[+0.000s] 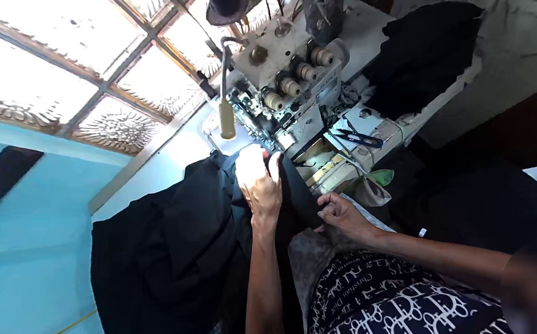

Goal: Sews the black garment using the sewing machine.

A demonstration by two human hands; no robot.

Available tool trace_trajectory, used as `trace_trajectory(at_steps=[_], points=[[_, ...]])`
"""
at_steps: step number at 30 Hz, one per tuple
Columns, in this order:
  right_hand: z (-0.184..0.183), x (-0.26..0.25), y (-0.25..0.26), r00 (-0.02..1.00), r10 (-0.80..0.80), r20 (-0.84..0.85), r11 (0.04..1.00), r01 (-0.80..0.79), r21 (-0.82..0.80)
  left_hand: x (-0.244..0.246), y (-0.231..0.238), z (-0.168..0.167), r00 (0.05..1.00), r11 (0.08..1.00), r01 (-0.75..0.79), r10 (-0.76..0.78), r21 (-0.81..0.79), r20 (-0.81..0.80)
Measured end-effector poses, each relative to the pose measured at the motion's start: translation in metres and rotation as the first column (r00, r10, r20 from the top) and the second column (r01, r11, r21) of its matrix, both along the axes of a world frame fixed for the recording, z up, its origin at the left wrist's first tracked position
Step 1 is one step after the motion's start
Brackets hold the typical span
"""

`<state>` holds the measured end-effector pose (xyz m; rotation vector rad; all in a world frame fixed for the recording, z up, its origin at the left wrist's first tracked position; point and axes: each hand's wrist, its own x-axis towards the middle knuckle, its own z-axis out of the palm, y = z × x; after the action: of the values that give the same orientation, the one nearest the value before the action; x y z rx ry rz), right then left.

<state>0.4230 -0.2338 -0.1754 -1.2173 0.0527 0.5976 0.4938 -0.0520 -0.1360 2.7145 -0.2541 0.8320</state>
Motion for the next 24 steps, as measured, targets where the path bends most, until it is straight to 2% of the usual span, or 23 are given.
trace_trajectory(at_steps=[3, 5, 8, 10, 12, 14, 16, 18, 20, 22, 24], points=[[-0.005, 0.015, 0.009, 0.977, 0.052, 0.207, 0.985, -0.016, -0.171, -0.016, -0.006, 0.002, 0.999, 0.998, 0.034, -0.034, -0.052, 0.001], [-0.006, 0.026, 0.017, 0.949, 0.079, 0.305, 0.966, 0.003, -0.259, -0.036, -0.013, 0.009, 0.995, 0.982, 0.096, -0.096, -0.166, 0.005], [-0.007, 0.039, 0.023, 0.914, 0.100, 0.393, 0.950, 0.029, -0.310, -0.060, -0.014, 0.028, 0.964, 0.914, 0.245, -0.266, -0.324, -0.022], [-0.006, 0.043, 0.019, 0.895, 0.157, 0.418, 0.950, -0.021, -0.312, -0.068, -0.010, 0.039, 0.929, 0.861, 0.332, -0.369, -0.384, -0.025], [-0.002, 0.047, 0.010, 0.866, 0.246, 0.435, 0.945, -0.115, -0.306, -0.074, -0.008, 0.041, 0.907, 0.835, 0.367, -0.419, -0.411, -0.043], [0.008, 0.050, -0.008, 0.800, 0.335, 0.497, 0.902, -0.119, -0.415, -0.082, -0.012, 0.033, 0.901, 0.833, 0.364, -0.428, -0.416, -0.070], [0.016, 0.057, -0.031, 0.744, 0.340, 0.575, 0.836, 0.042, -0.548, -0.089, -0.018, 0.018, 0.892, 0.837, 0.356, -0.437, -0.416, -0.115], [0.012, 0.072, -0.059, 0.647, 0.279, 0.709, 0.757, 0.306, -0.577, -0.099, -0.021, -0.002, 0.877, 0.830, 0.347, -0.452, -0.437, -0.163], [0.010, 0.093, -0.091, 0.588, 0.249, 0.770, 0.640, 0.496, -0.586, -0.111, -0.021, -0.022, 0.856, 0.823, 0.327, -0.466, -0.464, -0.223], [0.008, 0.112, -0.120, 0.625, 0.265, 0.735, 0.494, 0.566, -0.660, -0.124, -0.022, -0.036, 0.829, 0.839, 0.289, -0.461, -0.462, -0.318], [0.005, 0.125, -0.137, 0.683, 0.283, 0.673, 0.396, 0.556, -0.731, -0.135, -0.026, -0.044, 0.797, 0.870, 0.240, -0.429, -0.430, -0.424]])
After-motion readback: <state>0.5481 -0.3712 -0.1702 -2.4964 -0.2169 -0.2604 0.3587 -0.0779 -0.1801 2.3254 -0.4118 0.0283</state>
